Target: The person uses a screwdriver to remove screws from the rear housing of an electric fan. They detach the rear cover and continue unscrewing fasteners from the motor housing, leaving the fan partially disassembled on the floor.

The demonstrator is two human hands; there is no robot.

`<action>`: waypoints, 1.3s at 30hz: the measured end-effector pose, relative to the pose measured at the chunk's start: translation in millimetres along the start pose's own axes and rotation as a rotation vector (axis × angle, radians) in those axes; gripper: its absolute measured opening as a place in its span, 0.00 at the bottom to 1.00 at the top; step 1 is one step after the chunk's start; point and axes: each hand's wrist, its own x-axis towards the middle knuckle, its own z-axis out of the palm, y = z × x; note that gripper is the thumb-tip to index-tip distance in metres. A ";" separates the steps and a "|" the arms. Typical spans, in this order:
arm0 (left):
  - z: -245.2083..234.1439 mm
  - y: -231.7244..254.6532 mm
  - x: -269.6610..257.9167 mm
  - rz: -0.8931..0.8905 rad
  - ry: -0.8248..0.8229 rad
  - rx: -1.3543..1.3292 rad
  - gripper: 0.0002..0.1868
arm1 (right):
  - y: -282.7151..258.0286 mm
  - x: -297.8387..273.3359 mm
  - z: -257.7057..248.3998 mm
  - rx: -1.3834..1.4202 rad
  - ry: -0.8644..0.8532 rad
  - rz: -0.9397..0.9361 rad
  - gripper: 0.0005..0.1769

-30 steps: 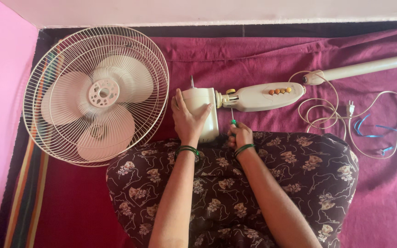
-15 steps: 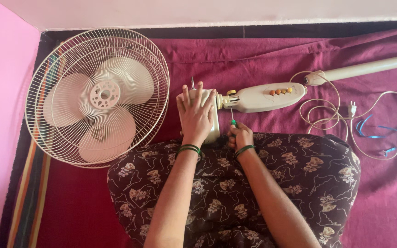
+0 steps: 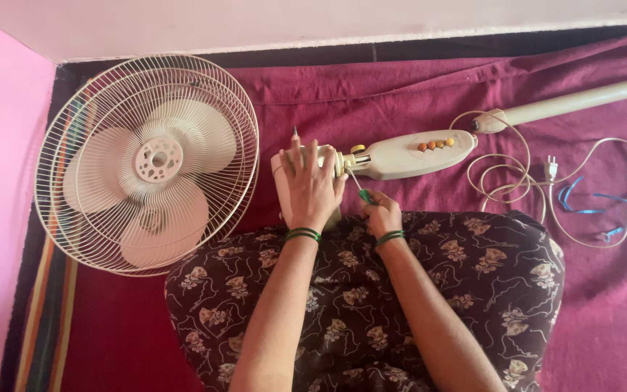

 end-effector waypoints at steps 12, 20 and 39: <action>4.5 25.5 21.9 0.087 -0.064 0.130 0.14 | -66.0 -26.8 -10.6 0.161 -0.128 0.204 0.18; -10.0 26.1 42.8 0.079 -0.203 0.069 0.09 | -136.6 9.5 -49.1 -0.019 -0.283 -0.042 0.17; 82.2 9.2 115.9 -0.204 -0.685 0.022 0.20 | -145.8 39.7 -33.3 0.213 -0.268 -0.020 0.19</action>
